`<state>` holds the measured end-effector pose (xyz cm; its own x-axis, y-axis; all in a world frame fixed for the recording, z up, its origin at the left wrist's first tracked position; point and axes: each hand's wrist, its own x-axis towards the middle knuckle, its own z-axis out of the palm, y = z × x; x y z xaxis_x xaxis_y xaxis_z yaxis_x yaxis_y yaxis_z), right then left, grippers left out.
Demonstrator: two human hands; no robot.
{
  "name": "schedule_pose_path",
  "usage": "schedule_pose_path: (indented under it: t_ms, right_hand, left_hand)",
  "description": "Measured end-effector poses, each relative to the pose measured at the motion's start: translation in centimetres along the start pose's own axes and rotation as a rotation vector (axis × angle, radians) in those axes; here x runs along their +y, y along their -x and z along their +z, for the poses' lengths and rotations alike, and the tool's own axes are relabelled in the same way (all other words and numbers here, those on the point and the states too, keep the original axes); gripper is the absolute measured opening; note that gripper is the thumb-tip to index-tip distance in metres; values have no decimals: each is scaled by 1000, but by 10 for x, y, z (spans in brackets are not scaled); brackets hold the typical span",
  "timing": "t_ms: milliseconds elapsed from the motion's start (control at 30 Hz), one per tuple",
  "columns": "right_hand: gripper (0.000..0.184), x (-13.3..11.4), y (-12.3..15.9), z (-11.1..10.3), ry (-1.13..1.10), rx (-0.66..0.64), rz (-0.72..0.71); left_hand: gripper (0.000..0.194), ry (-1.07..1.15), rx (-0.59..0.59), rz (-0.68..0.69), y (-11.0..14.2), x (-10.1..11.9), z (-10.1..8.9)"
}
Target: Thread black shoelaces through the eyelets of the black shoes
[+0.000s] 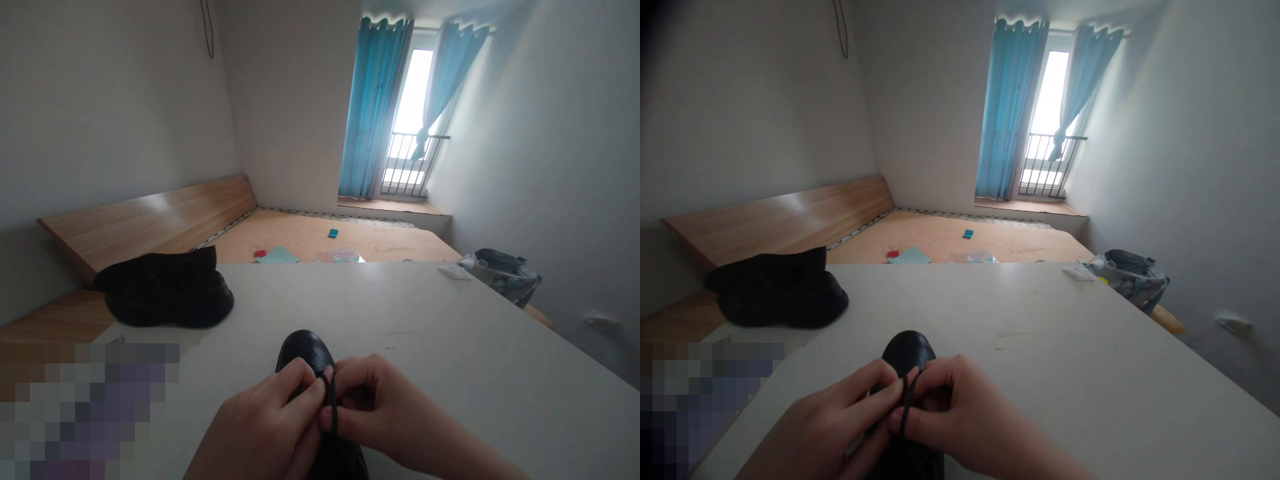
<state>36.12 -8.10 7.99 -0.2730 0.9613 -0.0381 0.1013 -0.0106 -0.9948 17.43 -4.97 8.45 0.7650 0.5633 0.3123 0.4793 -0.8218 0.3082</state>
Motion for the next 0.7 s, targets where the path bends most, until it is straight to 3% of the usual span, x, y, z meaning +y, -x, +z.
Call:
schedule_pose_path:
  t_ms: [67,200,333,433,567,700]
  right_hand:
    - [25,1,-1,2,25,20,-6]
    - [25,4,-5,-1,-95,15,116]
    - [28,3,-7,-3,-126,-22,163]
    - [24,2,-6,-3,-72,9,163]
    - [16,-1,-5,-2,68,86,111]
    - [10,-10,1,-5,455,128,-119]
  left_hand:
    - [25,28,58,34,2,-4,6]
    - [25,78,192,107,0,-10,9]
    - [19,138,213,147,-7,-14,5]
    - [13,197,152,114,-9,-14,1]
    - [12,209,29,-52,-12,-10,-9]
    - [9,265,-120,-193,-15,-12,-25]
